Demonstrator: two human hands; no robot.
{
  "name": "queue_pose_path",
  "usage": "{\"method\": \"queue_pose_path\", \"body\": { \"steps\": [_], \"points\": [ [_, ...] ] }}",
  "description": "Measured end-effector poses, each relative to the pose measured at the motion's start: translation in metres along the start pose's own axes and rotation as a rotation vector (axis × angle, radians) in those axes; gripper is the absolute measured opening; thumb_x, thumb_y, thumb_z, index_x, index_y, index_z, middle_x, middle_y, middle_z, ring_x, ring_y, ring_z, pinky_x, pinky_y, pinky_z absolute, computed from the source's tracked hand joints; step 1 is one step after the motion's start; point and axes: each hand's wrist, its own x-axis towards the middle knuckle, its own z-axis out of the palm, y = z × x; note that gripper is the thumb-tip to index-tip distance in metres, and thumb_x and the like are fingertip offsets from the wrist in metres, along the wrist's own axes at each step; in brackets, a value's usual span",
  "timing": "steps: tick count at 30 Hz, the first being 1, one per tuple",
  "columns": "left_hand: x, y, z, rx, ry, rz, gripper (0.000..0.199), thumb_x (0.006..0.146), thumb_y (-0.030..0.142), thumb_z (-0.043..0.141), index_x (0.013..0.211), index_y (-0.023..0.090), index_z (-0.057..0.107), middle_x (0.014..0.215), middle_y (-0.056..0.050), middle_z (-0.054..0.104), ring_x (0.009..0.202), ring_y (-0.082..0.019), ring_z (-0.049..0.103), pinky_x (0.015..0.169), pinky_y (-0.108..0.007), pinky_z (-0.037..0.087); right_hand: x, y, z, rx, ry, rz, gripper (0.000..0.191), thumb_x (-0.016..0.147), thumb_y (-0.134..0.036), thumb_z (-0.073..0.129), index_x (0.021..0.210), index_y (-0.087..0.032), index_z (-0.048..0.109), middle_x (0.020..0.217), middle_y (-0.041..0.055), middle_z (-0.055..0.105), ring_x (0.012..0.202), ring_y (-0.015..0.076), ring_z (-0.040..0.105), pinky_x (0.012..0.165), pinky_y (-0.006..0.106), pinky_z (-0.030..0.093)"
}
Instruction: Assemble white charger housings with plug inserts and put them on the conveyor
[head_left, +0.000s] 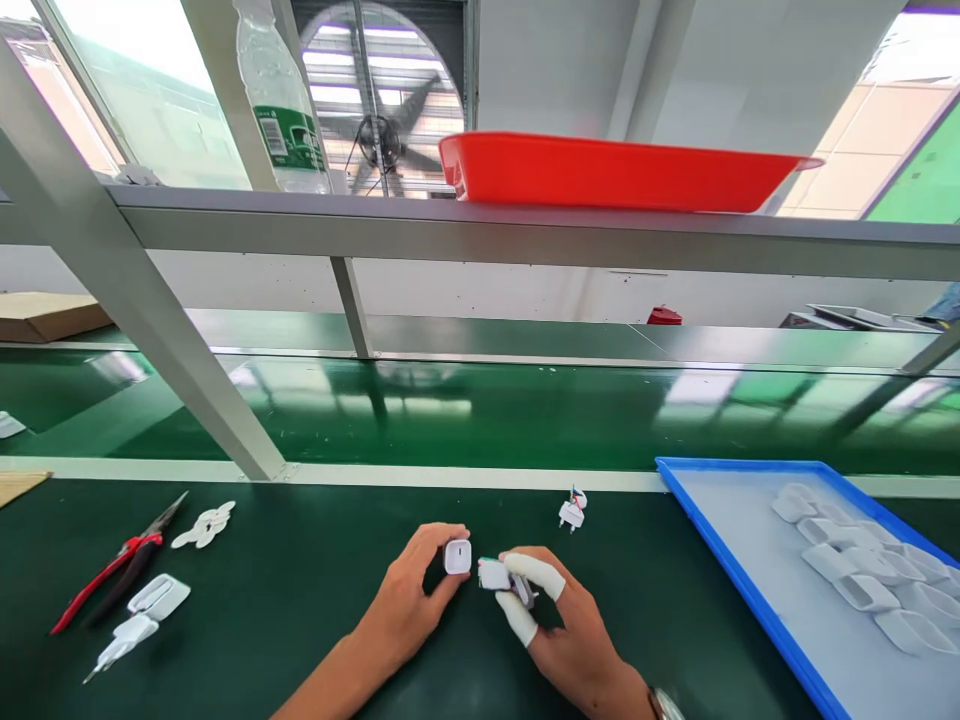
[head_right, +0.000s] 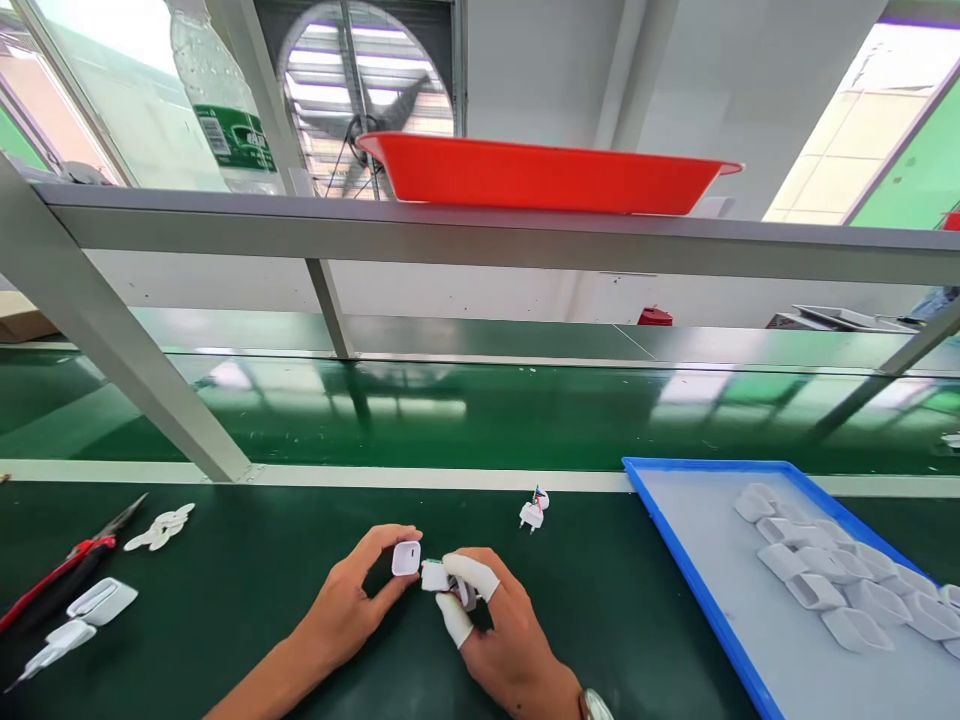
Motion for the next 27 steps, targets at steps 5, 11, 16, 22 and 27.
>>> {"method": "queue_pose_path", "body": {
  "steps": [5, 11, 16, 22, 27],
  "points": [
    [-0.004, 0.014, 0.003, -0.047, 0.003, 0.125, 0.027, 0.098, 0.027, 0.062, 0.125, 0.028, 0.062, 0.115, -0.005, 0.070, 0.109, -0.022, 0.066, 0.097, -0.035, 0.057, 0.003, -0.004, -0.001, -0.034, 0.000, -0.095, 0.045, 0.094, -0.004, 0.057, 0.134, -0.026, 0.054, 0.111, 0.0094, 0.069, 0.095, 0.0188, 0.070, 0.080, 0.030, 0.063],
    [-0.005, 0.009, 0.003, -0.038, 0.043, 0.251, 0.032, 0.099, 0.022, 0.061, 0.131, 0.027, 0.060, 0.116, -0.007, 0.071, 0.112, -0.023, 0.065, 0.099, -0.038, 0.057, 0.004, -0.004, -0.003, -0.177, -0.023, -0.181, 0.048, 0.095, -0.006, 0.056, 0.139, -0.025, 0.052, 0.112, 0.0104, 0.071, 0.102, 0.0219, 0.070, 0.089, 0.039, 0.063],
    [-0.007, 0.009, 0.001, -0.024, 0.010, 0.266, 0.033, 0.100, 0.019, 0.059, 0.132, 0.026, 0.061, 0.119, -0.008, 0.070, 0.115, -0.024, 0.063, 0.101, -0.041, 0.056, 0.001, -0.002, -0.005, -0.242, -0.047, -0.210, 0.051, 0.095, -0.007, 0.056, 0.142, -0.025, 0.051, 0.113, 0.0106, 0.072, 0.105, 0.0235, 0.070, 0.091, 0.042, 0.064],
    [-0.007, 0.012, 0.000, -0.046, 0.002, 0.312, 0.037, 0.099, 0.014, 0.060, 0.133, 0.027, 0.059, 0.120, -0.006, 0.070, 0.114, -0.023, 0.062, 0.104, -0.041, 0.054, -0.002, -0.002, -0.004, -0.257, -0.080, -0.241, 0.054, 0.093, -0.003, 0.057, 0.143, -0.021, 0.051, 0.114, 0.0117, 0.071, 0.106, 0.0242, 0.069, 0.094, 0.043, 0.063],
    [-0.007, 0.018, -0.001, -0.087, -0.022, 0.319, 0.035, 0.099, 0.015, 0.060, 0.132, 0.027, 0.061, 0.119, -0.007, 0.071, 0.112, -0.024, 0.063, 0.101, -0.042, 0.056, -0.001, -0.004, -0.001, -0.258, -0.108, -0.206, 0.051, 0.093, -0.003, 0.055, 0.140, -0.022, 0.054, 0.114, 0.0113, 0.070, 0.108, 0.0248, 0.068, 0.095, 0.043, 0.062]
  ]
}}
